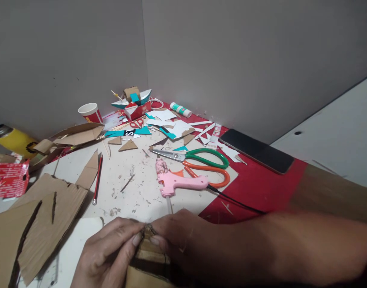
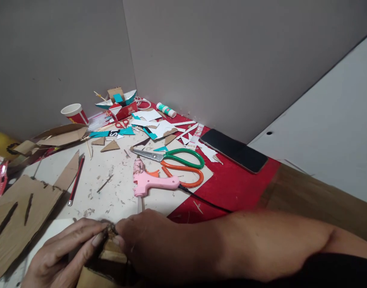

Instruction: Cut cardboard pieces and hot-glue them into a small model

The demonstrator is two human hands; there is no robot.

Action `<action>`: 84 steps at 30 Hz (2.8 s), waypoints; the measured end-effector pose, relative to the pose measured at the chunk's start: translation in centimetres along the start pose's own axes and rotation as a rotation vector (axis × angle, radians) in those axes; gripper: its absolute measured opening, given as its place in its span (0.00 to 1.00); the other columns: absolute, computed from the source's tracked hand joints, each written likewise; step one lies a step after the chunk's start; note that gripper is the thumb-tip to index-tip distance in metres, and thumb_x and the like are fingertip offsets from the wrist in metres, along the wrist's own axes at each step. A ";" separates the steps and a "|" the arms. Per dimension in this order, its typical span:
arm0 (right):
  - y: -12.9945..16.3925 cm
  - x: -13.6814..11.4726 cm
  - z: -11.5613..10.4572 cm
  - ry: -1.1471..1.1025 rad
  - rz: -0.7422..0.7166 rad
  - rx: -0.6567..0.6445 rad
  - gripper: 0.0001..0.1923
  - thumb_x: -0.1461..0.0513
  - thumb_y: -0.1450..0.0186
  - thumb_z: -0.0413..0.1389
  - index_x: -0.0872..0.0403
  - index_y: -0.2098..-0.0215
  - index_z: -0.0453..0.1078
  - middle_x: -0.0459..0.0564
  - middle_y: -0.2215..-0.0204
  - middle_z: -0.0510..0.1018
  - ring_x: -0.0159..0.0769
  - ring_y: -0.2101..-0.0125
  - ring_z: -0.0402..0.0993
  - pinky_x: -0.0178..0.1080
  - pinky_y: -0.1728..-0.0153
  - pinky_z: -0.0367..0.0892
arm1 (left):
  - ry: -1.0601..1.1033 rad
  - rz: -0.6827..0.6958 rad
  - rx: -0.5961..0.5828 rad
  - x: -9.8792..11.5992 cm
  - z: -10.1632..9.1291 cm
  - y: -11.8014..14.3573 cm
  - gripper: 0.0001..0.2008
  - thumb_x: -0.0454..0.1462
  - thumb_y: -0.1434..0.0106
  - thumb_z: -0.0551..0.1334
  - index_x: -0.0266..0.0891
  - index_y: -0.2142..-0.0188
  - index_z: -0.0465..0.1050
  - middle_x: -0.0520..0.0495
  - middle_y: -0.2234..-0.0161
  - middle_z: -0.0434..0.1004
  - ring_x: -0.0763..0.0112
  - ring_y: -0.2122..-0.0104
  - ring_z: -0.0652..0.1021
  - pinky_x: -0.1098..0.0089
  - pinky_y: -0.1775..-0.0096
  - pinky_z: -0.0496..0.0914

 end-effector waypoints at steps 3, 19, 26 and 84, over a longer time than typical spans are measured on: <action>0.1 0.2 0.1 -0.066 -0.011 0.000 0.07 0.66 0.36 0.51 0.57 0.71 0.68 0.46 0.75 0.75 0.28 0.76 0.68 0.29 0.75 0.58 | 0.026 -0.001 -0.032 -0.1 0.3 0.1 0.17 0.30 0.38 0.60 0.50 0.53 0.77 0.48 0.60 0.81 0.67 0.63 0.80 0.72 0.63 0.76; 0.4 0.1 -0.4 -0.043 -0.011 0.127 0.13 0.61 0.32 0.44 0.56 0.70 0.65 0.49 0.72 0.75 0.28 0.73 0.67 0.30 0.70 0.61 | 0.323 -0.314 0.179 -1.1 -0.9 0.3 0.08 0.40 0.40 0.64 0.45 0.63 0.81 0.48 0.65 0.81 0.66 0.65 0.80 0.73 0.65 0.74; 0.2 0.7 -0.1 -0.062 -0.045 0.230 0.14 0.61 0.32 0.44 0.55 0.72 0.64 0.46 0.75 0.72 0.27 0.75 0.64 0.29 0.71 0.61 | 0.508 -0.559 0.252 -2.6 -0.5 1.1 0.12 0.45 0.42 0.65 0.42 0.63 0.80 0.47 0.66 0.83 0.66 0.65 0.81 0.73 0.63 0.74; 3.1 -1.4 -2.6 -0.167 -0.592 0.437 0.11 0.68 0.36 0.53 0.58 0.77 0.67 0.46 0.78 0.73 0.28 0.76 0.65 0.30 0.73 0.58 | -0.095 -0.134 0.606 8.1 0.3 3.5 0.01 0.36 0.48 0.68 0.42 0.73 0.81 0.48 0.72 0.78 0.64 0.68 0.75 0.69 0.63 0.67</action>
Point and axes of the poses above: each hand's wrist, its own y-axis away from the middle knuckle, its own z-axis out of the palm, x = y × z, the point moved 5 cm from there along -y, towards the middle knuckle
